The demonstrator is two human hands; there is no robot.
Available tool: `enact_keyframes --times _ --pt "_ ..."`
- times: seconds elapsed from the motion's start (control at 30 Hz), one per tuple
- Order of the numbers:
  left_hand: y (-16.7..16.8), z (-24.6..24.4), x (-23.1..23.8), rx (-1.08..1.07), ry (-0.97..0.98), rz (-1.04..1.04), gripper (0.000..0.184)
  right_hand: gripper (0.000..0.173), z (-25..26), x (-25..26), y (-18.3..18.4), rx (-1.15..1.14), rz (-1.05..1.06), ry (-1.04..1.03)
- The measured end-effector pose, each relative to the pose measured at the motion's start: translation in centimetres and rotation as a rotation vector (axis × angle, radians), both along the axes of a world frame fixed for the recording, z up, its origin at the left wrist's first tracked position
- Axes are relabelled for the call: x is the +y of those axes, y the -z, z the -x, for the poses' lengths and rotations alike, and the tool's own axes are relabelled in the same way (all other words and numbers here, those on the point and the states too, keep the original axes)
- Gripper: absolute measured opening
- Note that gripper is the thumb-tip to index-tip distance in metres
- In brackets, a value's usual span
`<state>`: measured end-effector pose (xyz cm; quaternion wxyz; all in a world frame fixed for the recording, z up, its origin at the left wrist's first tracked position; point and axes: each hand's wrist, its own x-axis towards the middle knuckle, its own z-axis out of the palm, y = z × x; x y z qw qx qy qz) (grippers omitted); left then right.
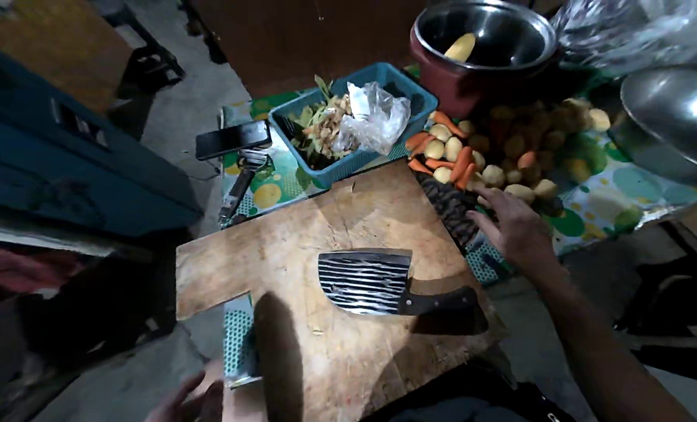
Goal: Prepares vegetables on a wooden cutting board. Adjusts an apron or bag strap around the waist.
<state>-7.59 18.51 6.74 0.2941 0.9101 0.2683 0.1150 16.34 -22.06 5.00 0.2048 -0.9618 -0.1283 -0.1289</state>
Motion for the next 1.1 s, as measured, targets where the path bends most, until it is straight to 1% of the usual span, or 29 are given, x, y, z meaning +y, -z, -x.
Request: enact_keyframes --times 0.07,0.1,0.13,0.17,0.23,0.27,0.33,0.4,0.43,0.5,0.57,0.6,0.63,0.7,0.77,0.83,0.9,0.93,0.97,1.0,1.03,1.1 --pt "-0.7 -1.8 -1.5 -0.064 0.114 -0.004 0.038 0.054 -1.7 0.5 0.2 0.258 -0.07 -0.005" --pt "-0.6 -2.5 -2.4 -0.073 0.182 -0.024 0.039 0.056 -2.2 1.3 0.4 0.351 -0.067 0.005" --pt "-0.4 -3.3 -3.4 -0.084 0.254 -0.047 0.039 0.055 -2.4 2.3 0.7 0.39 -0.032 0.021" --pt "0.0 -4.1 -4.4 -0.101 0.322 -0.076 0.039 0.05 -2.4 3.0 1.0 0.384 -0.01 0.039" --pt "0.7 -5.1 -6.5 -0.117 0.424 -0.08 0.036 0.038 -2.1 3.4 1.4 0.356 -0.049 0.063" --pt "0.9 -5.3 -7.4 -0.119 0.461 -0.058 0.035 0.033 -1.6 3.0 1.6 0.332 -0.13 0.066" --pt "1.5 -5.4 -8.4 -0.14 0.497 -0.036 0.032 0.026 -0.6 2.1 1.0 0.248 -0.379 0.079" --pt "1.6 -5.2 -8.3 -0.145 0.507 -0.027 0.03 0.023 0.1 0.8 -0.4 0.093 -0.603 0.04" --pt "1.4 -5.2 -7.9 -0.141 0.521 -0.01 0.03 0.025 0.3 -0.3 -1.3 0.003 -0.696 0.006" --pt "1.3 -5.6 -7.0 -0.142 0.555 0.005 0.031 0.028 0.8 -3.0 -3.7 -0.185 -0.776 -0.024" --pt "1.3 -6.1 -6.1 -0.155 0.559 -0.004 0.03 0.029 1.6 -6.2 -6.4 -0.356 -0.735 0.053" --pt "1.3 -6.2 -5.7 -0.165 0.547 -0.014 0.03 0.029 2.0 -7.7 -7.5 -0.42 -0.672 0.134" --pt "1.4 -6.1 -5.4 -0.175 0.534 -0.022 0.03 0.032 2.4 -9.2 -8.4 -0.449 -0.606 0.243" --pt "1.8 -5.9 -5.0 -0.191 0.516 -0.024 0.03 0.031 2.2 -11.6 -9.0 -0.413 -0.521 0.502" --pt "2.2 -5.7 -5.0 -0.198 0.499 -0.007 0.03 0.036 0.9 -13.6 -7.7 -0.306 -0.42 0.706" --pt "2.6 -5.7 -5.2 -0.187 0.498 0.007 0.03 0.043 -0.9 -16.1 -4.6 -0.123 -0.294 0.788" --pt "2.4 -5.8 -5.7 -0.166 0.509 0.002 0.032 0.053 -2.1 -17.3 -1.9 0.014 -0.166 0.784" --pt "2.1 -5.9 -6.1 -0.162 0.515 -0.009 0.033 0.056 -2.1 -16.6 -1.2 0.012 -0.123 0.754" --pt "1.9 -6.0 -6.5 -0.166 0.527 -0.031 0.033 0.056 -1.8 -15.1 -1.1 -0.003 -0.1 0.702" --pt "1.7 -6.1 -6.8 -0.169 0.541 -0.051 0.033 0.051 -1.0 -12.8 -1.5 0.006 -0.1 0.612" --pt "1.7 -6.3 -7.2 -0.179 0.552 -0.067 0.033 0.044 -0.1 -10.4 -1.8 0.016 -0.102 0.475" --pt "1.9 -7.1 -8.0 -0.216 0.541 -0.118 0.031 0.035 1.2 -6.0 -1.5 0.025 -0.079 0.112"
